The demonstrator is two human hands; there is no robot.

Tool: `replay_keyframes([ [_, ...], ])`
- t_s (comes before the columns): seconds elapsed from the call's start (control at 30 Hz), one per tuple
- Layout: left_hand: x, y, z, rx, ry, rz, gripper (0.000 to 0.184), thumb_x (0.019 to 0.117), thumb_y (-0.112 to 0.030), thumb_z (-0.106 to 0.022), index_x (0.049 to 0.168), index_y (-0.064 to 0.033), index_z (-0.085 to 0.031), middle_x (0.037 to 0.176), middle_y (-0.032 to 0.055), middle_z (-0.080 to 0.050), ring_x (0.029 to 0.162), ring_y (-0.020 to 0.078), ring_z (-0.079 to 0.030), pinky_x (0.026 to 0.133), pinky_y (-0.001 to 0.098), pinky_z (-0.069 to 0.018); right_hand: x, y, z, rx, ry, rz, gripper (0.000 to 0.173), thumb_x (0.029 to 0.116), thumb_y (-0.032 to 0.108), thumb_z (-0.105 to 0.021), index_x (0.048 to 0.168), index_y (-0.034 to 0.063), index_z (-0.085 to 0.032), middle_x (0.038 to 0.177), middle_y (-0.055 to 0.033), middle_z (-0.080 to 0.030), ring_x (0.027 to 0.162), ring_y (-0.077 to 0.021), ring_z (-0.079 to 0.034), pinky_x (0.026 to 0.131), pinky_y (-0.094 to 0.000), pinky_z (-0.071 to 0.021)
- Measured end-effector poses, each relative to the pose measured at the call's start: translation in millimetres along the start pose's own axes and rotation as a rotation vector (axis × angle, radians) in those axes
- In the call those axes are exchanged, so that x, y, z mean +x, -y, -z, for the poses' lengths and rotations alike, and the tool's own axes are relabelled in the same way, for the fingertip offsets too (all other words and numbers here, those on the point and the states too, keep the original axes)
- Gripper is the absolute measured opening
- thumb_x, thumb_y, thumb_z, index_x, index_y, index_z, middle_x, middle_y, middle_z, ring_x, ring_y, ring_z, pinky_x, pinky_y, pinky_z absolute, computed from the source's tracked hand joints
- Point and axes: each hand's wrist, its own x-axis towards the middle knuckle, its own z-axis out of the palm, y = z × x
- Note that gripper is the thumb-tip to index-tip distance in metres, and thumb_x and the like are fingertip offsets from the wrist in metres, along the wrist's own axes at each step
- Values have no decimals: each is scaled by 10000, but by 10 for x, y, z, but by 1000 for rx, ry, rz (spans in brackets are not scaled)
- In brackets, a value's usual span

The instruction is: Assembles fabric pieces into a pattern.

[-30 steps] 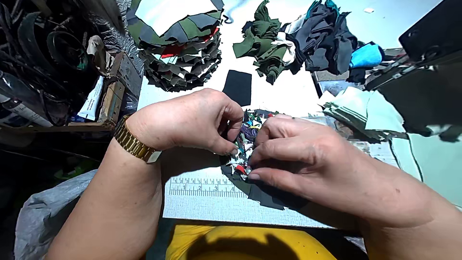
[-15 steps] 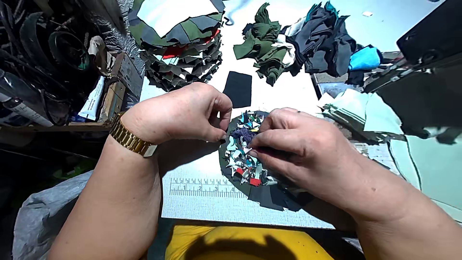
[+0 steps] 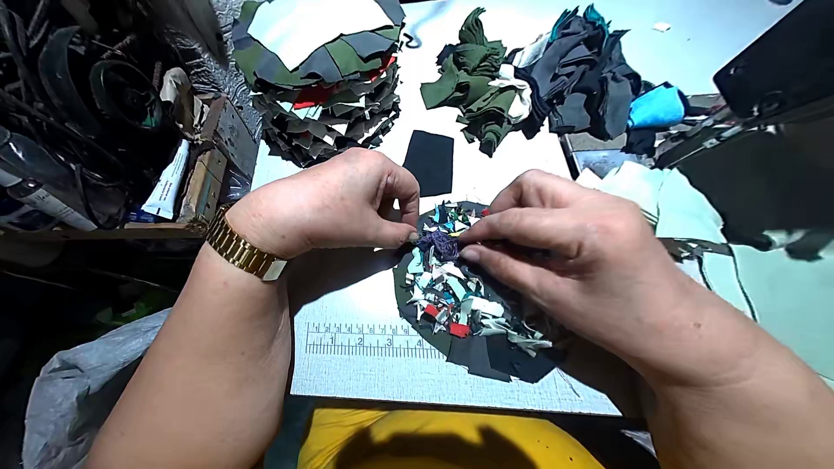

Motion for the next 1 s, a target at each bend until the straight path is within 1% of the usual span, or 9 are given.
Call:
replay_keyframes([
  [0.07,23,6,-24,1,-9,-26,140,902,-259,-785,925,-126,-748,686,-49,-643,584,11,-566,528,185,-465,3,18,-56,-53,46,17,187,956,253,-652,986,137,-795,865,2,-593,772,-111,-567,642,-274,-467],
  [0.13,46,12,-59,10,-12,-48,175,887,-287,-801,914,-124,-743,690,-51,-641,591,8,-563,536,185,-460,25,46,-102,-81,56,50,179,962,226,-639,952,128,-789,839,-9,-569,753,-138,-556,627,-296,-454],
  [0.33,78,-21,-88,42,-4,-32,96,911,-184,-769,860,-118,-722,688,-45,-640,599,15,-571,551,196,-472,75,69,-173,-123,18,74,146,951,150,-643,924,87,-771,828,-53,-575,740,-188,-572,615,-333,-459],
  [0.43,70,1,-85,24,-11,-36,101,898,-205,-787,872,-123,-735,701,-44,-658,604,14,-584,551,194,-480,71,45,-153,-94,28,50,176,971,208,-637,941,113,-782,842,-26,-585,751,-152,-576,625,-305,-465],
  [0.53,41,10,-51,16,-12,-25,88,905,-203,-777,901,-121,-745,717,-41,-664,616,19,-589,562,198,-487,60,30,-69,57,-10,32,151,963,194,-663,960,105,-784,875,4,-592,760,-53,-565,629,-188,-468],
  [0.6,24,15,-25,15,-34,-41,109,905,-211,-771,901,-110,-729,689,-38,-640,593,26,-569,542,201,-467,39,29,-30,141,8,42,140,945,211,-690,945,110,-787,872,21,-590,754,-19,-556,613,-148,-455],
  [0.77,46,-23,-63,-42,-30,-90,167,877,-225,-809,877,-89,-712,660,-35,-628,569,22,-567,520,184,-466,12,26,-74,108,167,53,186,921,330,-707,1002,196,-808,887,58,-583,790,-35,-559,647,-191,-469],
  [0.9,59,-52,-105,-11,-75,-148,121,899,-206,-770,910,-96,-720,653,-43,-599,550,15,-522,493,178,-424,21,9,259,267,98,27,152,962,196,-673,1002,101,-784,930,30,-630,853,-31,-601,717,-161,-514],
  [1.0,58,-85,-122,-21,-91,-209,108,890,-199,-775,926,-107,-731,662,-56,-603,549,-1,-521,483,160,-424,-114,-4,588,237,53,-27,108,929,186,-687,955,124,-772,933,41,-672,850,-61,-640,726,-203,-558],
])
